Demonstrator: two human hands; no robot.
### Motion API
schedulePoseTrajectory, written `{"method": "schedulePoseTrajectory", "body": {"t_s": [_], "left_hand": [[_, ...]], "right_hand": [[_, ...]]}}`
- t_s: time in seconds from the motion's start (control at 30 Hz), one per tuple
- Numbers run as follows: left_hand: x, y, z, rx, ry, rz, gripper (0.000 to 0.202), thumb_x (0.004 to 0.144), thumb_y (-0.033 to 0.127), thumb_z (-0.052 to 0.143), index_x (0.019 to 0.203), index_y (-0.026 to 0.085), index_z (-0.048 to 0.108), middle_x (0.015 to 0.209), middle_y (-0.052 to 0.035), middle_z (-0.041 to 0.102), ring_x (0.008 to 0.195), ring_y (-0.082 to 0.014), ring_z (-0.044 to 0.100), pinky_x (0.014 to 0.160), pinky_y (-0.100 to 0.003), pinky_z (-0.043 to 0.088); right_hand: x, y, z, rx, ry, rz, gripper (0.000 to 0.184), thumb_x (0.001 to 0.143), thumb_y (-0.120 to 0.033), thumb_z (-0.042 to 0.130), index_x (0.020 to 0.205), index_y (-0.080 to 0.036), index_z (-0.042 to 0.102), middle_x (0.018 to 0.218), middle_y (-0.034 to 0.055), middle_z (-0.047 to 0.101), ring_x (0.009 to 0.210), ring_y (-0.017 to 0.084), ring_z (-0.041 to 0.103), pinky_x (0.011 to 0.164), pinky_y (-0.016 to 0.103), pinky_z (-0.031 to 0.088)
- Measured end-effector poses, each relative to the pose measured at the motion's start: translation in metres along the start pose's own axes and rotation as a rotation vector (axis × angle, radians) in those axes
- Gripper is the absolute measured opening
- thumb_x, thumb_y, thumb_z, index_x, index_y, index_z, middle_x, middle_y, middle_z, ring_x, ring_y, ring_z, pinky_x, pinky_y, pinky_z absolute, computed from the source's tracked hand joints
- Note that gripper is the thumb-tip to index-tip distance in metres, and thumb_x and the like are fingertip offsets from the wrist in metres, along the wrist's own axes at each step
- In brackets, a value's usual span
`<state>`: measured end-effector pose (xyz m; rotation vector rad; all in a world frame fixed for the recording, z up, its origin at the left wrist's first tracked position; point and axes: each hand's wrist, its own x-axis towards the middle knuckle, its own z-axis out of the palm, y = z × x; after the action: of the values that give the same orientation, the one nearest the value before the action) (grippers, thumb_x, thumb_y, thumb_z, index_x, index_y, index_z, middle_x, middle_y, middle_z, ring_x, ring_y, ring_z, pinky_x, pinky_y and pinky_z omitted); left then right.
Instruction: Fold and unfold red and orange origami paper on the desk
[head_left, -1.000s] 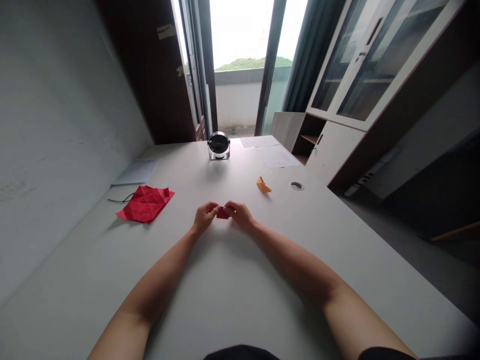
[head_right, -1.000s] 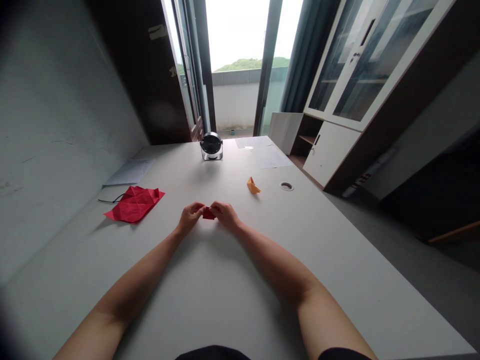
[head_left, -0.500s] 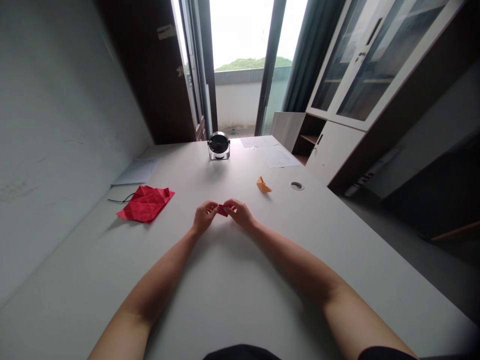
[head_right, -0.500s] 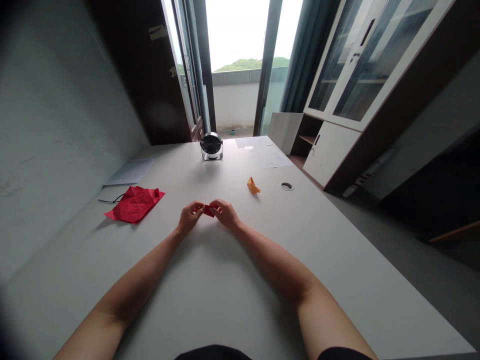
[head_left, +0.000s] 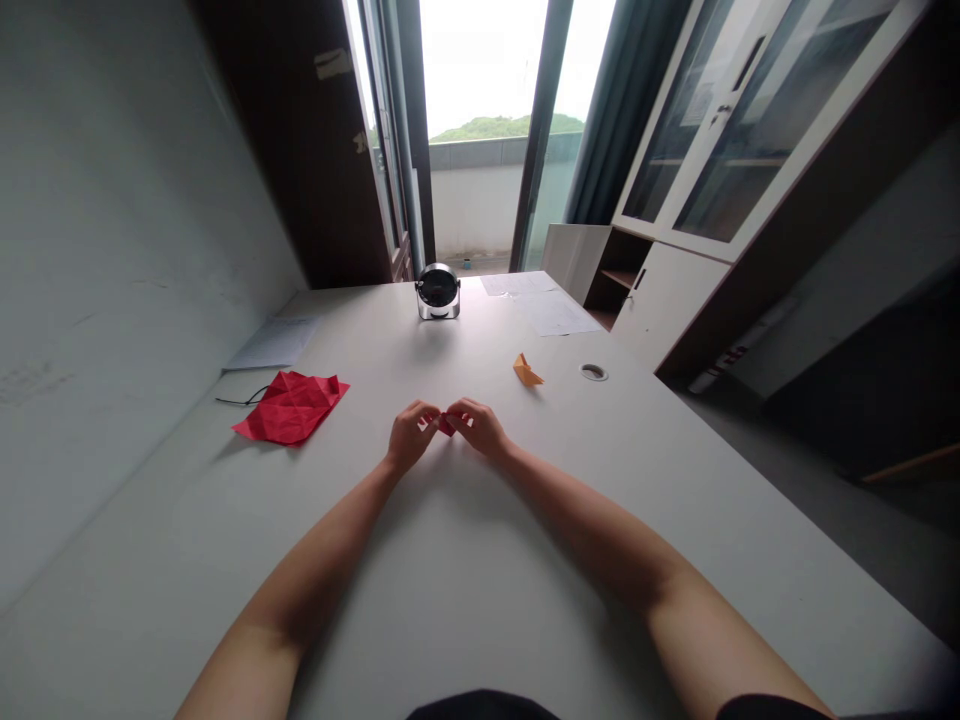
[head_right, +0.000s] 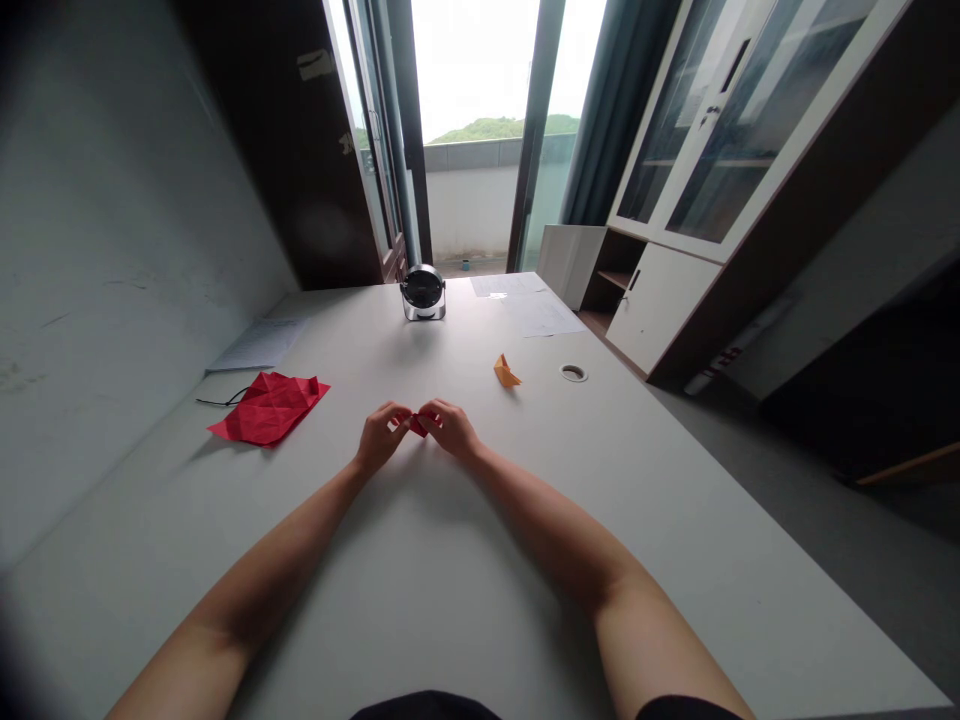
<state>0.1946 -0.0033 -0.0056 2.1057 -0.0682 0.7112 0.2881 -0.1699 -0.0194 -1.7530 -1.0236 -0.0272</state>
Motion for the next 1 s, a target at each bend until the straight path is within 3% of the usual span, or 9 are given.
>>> {"method": "schedulePoseTrajectory", "body": {"t_s": [0.47,0.77,1.0], "left_hand": [[0.000,-0.005,0.001,-0.078,-0.027,-0.034,0.008,0.084,0.025,0.061,0.080,0.021,0.067,0.083,-0.0030,0.064,0.075,-0.0154,0.059,0.069,-0.028,0.048],[0.002,-0.013,0.005,-0.131,0.095,-0.153,0.011,0.087,0.029,0.058,0.085,0.020,0.063,0.083,-0.0033,0.064,0.074,-0.0167,0.060,0.070,-0.029,0.048],[0.003,-0.029,0.004,-0.167,0.201,-0.250,0.018,0.093,0.037,0.052,0.093,0.020,0.056,0.077,-0.0012,0.061,0.068,-0.0152,0.058,0.068,-0.027,0.047]], "right_hand": [[0.001,0.001,-0.001,0.119,0.018,0.040,0.021,0.088,-0.037,0.062,0.078,-0.019,0.066,0.082,0.0040,0.065,0.071,0.015,0.060,0.069,0.029,0.050],[0.005,0.013,0.003,0.202,0.075,0.176,0.021,0.084,-0.040,0.060,0.084,-0.019,0.061,0.078,0.0025,0.066,0.071,0.016,0.060,0.069,0.030,0.050],[0.004,0.012,0.001,0.250,0.103,0.209,0.009,0.075,-0.027,0.055,0.076,-0.019,0.058,0.069,-0.0012,0.061,0.062,0.013,0.053,0.060,0.025,0.043]]}}
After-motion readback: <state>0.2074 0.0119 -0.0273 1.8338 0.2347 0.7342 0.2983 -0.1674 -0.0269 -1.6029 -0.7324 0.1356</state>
